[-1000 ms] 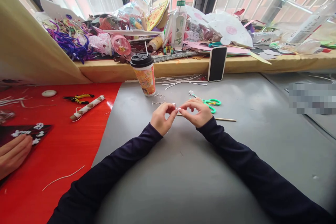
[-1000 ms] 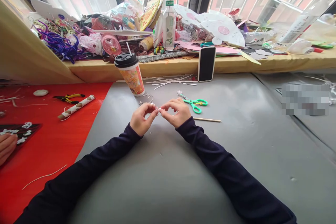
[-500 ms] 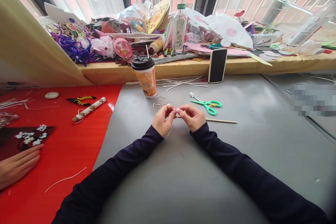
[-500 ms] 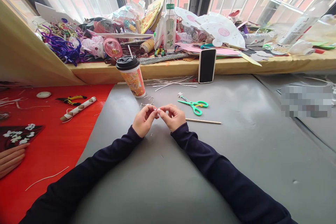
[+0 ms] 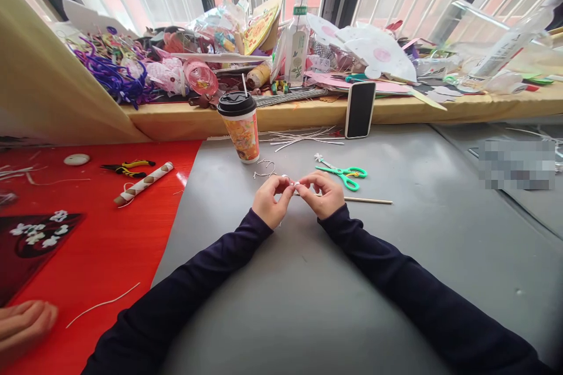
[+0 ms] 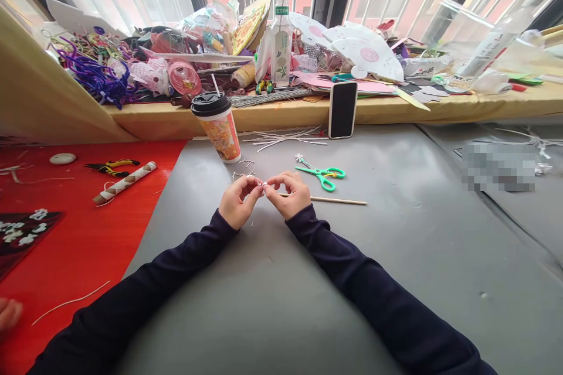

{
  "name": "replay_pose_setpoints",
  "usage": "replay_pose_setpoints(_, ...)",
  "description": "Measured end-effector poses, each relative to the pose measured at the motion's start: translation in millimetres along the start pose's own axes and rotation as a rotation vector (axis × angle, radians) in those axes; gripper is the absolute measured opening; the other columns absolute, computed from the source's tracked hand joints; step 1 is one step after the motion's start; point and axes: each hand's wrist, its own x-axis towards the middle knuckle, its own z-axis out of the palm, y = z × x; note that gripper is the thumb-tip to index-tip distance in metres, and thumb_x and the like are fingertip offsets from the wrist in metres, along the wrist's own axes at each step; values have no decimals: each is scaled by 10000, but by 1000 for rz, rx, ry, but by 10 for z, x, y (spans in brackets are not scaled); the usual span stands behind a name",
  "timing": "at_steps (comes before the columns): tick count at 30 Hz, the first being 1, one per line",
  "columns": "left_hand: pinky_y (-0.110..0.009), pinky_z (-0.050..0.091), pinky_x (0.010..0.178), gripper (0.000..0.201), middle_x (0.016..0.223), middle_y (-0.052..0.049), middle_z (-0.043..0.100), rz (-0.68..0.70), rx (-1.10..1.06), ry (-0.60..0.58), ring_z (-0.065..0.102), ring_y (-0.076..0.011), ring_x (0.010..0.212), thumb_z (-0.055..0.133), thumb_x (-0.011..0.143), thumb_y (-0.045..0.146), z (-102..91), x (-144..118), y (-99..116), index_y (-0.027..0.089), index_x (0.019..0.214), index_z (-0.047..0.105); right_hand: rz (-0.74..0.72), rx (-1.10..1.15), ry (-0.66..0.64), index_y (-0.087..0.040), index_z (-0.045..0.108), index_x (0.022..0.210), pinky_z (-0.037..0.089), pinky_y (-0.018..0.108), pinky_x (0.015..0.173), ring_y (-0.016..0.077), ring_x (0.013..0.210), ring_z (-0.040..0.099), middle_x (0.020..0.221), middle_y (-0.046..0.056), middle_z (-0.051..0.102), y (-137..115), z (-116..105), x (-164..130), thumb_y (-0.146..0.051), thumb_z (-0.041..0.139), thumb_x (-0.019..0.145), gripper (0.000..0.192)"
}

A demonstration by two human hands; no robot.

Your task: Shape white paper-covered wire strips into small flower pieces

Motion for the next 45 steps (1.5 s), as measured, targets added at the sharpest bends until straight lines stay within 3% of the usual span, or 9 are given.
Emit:
replay_pose_setpoints(4, -264, 451, 701, 171, 751, -43, 547, -47, -62, 13, 538, -118, 695, 516, 741, 301, 41, -3, -11, 138, 789, 519, 111, 98, 63, -189, 620, 674, 338, 237, 458, 93, 526, 401, 625, 0, 521, 24, 105, -29, -316, 582, 661, 133)
replay_pose_setpoints(8, -262, 458, 661, 196, 727, -32, 556, -91, -169, 73, 539, -107, 646, 558, 707, 307, 72, 3, -19, 128, 783, 529, 308, 392, 113, -177, 608, 726, 409, 243, 509, 108, 582, 502, 692, 15, 575, 78, 264, -86, -369, 589, 655, 205)
replay_pose_setpoints(11, -271, 462, 641, 223, 677, -27, 564, -159, -255, 99, 538, -103, 609, 590, 677, 307, 50, 30, -41, 109, 775, 556, 364, 416, 36, -173, 611, 818, 422, 254, 523, 107, 562, 509, 690, 16, 598, 84, 256, -88, -382, 560, 685, 253)
replay_pose_setpoints(13, -282, 464, 627, 252, 665, -30, 574, -231, -325, 89, 534, -100, 584, 601, 665, 310, 18, 57, -68, 97, 797, 576, 267, 284, -68, -185, 620, 876, 401, 251, 503, 95, 524, 468, 671, 6, 588, 62, 165, -59, -359, 548, 703, 256)
replay_pose_setpoints(15, -287, 464, 615, 272, 681, -34, 583, -292, -392, 72, 528, -93, 569, 612, 653, 312, -15, 81, -95, 92, 811, 590, 69, 82, -130, -219, 624, 925, 394, 259, 547, 99, 556, 448, 673, -5, 576, 36, 50, -19, -310, 553, 708, 246)
replay_pose_setpoints(18, -278, 457, 585, 267, 633, -22, 572, -322, -417, 27, 509, -84, 538, 621, 643, 306, -41, 98, -115, 86, 794, 605, -154, -78, -121, -240, 620, 958, 394, 278, 642, 116, 631, 453, 698, -3, 589, 32, -71, 32, -265, 541, 730, 242)
replay_pose_setpoints(21, -269, 445, 564, 249, 581, -5, 545, -329, -411, -29, 499, -82, 515, 616, 648, 296, -43, 92, -116, 84, 778, 607, -259, -127, -123, -244, 628, 947, 397, 281, 660, 121, 637, 451, 721, 2, 611, 72, -101, 56, -259, 539, 741, 225)
replay_pose_setpoints(34, -266, 432, 582, 241, 588, -3, 525, -338, -347, -138, 487, -79, 527, 598, 664, 296, -24, 63, -54, 80, 772, 594, -404, -189, -237, -253, 645, 902, 371, 289, 647, 111, 606, 493, 721, -6, 644, 176, -181, 139, -260, 522, 764, 185)
replay_pose_setpoints(45, -263, 440, 592, 281, 588, -8, 520, -369, -334, -169, 484, -77, 542, 592, 670, 323, -21, 80, -64, 67, 784, 597, -439, -265, -152, -252, 674, 791, 371, 281, 613, 115, 566, 436, 618, -10, 622, 186, -208, 131, -270, 579, 720, 120)
